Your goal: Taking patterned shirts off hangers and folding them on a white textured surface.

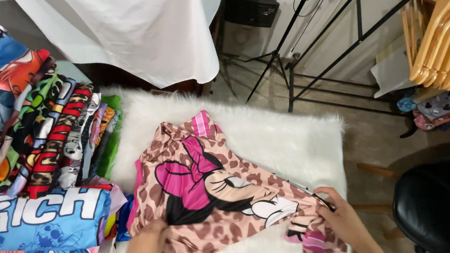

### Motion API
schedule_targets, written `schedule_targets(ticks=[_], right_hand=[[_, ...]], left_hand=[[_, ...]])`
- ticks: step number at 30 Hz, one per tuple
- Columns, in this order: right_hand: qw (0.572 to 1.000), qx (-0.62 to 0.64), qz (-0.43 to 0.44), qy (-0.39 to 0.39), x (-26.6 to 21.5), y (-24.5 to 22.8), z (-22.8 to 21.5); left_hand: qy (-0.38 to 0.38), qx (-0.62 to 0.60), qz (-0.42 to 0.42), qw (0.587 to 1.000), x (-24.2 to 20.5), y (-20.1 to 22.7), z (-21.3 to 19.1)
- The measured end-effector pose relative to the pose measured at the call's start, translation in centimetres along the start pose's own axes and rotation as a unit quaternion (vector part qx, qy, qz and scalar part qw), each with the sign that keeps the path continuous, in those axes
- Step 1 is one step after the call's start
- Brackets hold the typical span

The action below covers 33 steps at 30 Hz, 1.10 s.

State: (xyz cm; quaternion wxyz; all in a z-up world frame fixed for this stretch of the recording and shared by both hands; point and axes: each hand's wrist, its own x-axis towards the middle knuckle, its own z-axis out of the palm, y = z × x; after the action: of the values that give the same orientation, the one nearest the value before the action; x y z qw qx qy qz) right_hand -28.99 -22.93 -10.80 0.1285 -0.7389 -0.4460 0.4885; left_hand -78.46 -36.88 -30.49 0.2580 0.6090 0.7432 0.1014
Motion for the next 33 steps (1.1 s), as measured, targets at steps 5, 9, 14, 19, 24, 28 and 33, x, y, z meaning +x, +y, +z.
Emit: schedule_targets(ticks=[5, 9, 14, 19, 24, 28, 33], right_hand=[[0.966, -0.198, -0.166, 0.016, 3.1, 2.6, -1.2], [0.919, -0.241, -0.304, 0.069, 5.2, 3.4, 0.8], [0.969, -0.183, -0.133, 0.094, 1.8, -2.1, 3.7], [0.986, -0.168, 0.004, 0.024, 0.8, 0.4, 1.3], [0.976, 0.020, -0.215, -0.007, -1.1, 1.3, -2.8], [0.976, 0.103, -0.184, 0.055, 1.8, 3.6, -4.4], [0.953, 0.151, -0.159, 0.207, 5.3, 3.3, -5.5]], left_hand=[[-0.069, 0.147, -0.056, 0.985, 1.6, -0.8, -6.0], [-0.086, 0.179, 0.041, 0.979, 5.6, 7.3, -10.1], [-0.024, 0.070, 0.239, 0.968, 13.7, 17.5, -8.2], [-0.073, 0.169, 0.378, 0.907, 18.0, 22.9, -9.2], [-0.226, 0.302, 0.442, 0.814, 21.6, 19.1, -8.7], [-0.211, 0.237, 0.454, 0.833, 22.3, 18.4, -12.7], [-0.208, 0.244, 0.342, 0.883, 21.5, 20.0, -22.1]])
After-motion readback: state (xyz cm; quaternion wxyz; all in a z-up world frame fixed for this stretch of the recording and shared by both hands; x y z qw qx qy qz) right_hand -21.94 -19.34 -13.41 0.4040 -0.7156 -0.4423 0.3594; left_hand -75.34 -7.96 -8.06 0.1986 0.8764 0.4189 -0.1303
